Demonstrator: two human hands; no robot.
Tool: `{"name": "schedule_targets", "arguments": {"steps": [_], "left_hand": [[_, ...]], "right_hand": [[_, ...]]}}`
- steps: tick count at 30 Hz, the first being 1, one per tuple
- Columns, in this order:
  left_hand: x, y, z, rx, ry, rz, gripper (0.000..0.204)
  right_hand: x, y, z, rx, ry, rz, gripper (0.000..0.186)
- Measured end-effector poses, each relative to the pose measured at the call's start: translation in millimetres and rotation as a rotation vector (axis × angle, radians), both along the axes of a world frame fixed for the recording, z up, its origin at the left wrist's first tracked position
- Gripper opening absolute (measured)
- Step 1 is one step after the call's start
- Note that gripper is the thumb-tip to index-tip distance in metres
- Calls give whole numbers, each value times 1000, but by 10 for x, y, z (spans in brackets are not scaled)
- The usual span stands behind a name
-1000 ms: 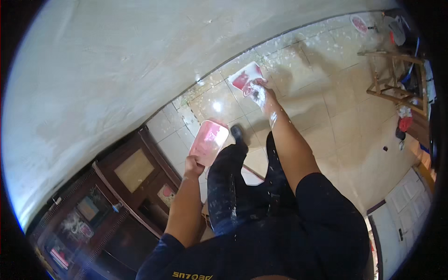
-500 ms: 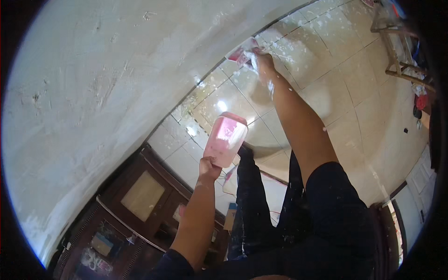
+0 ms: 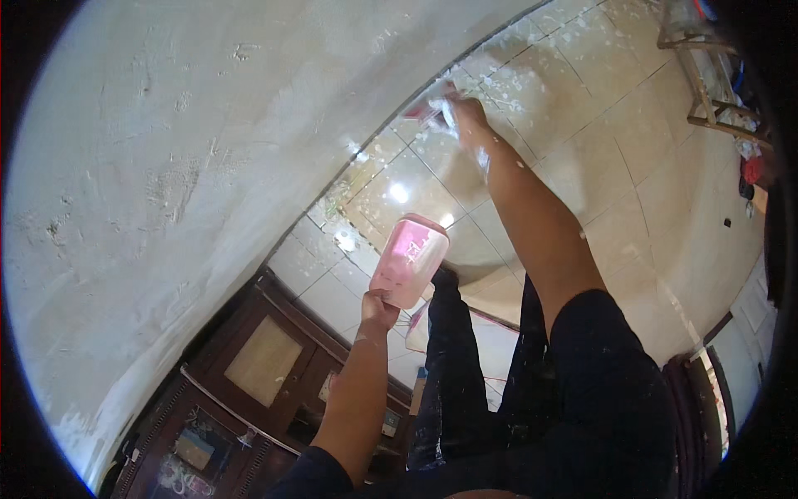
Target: The person applies and smooths plaster onto a wall using a putty knife.
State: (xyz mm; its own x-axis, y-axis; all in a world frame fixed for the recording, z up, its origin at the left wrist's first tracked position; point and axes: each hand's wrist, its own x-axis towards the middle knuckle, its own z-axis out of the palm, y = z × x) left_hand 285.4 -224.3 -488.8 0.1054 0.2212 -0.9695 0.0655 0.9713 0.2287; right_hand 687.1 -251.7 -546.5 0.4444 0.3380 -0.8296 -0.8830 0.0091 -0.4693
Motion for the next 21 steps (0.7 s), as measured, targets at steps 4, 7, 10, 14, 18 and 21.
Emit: {"name": "schedule_targets", "arguments": {"steps": [4,7,10,14,18,21], "left_hand": [[116,-32,17,28,-60,-31,59],[85,23,-87,-25,21,11,61],[283,-74,-105,7,-42,-6,64],[308,-109,-219,-51,34,-40,66],[450,-107,-191,-38,56,-27,65],[306,-26,-223,-22,53,0,65]], "right_hand": [[312,356,501,131,-248,13,15],[70,136,733,121,-224,-9,17],[-97,-229,509,77,-95,-2,20],[14,-62,-51,-69,-49,-15,15],[568,249,224,47,-338,-28,21],[336,137,544,58,-345,61,20]]}}
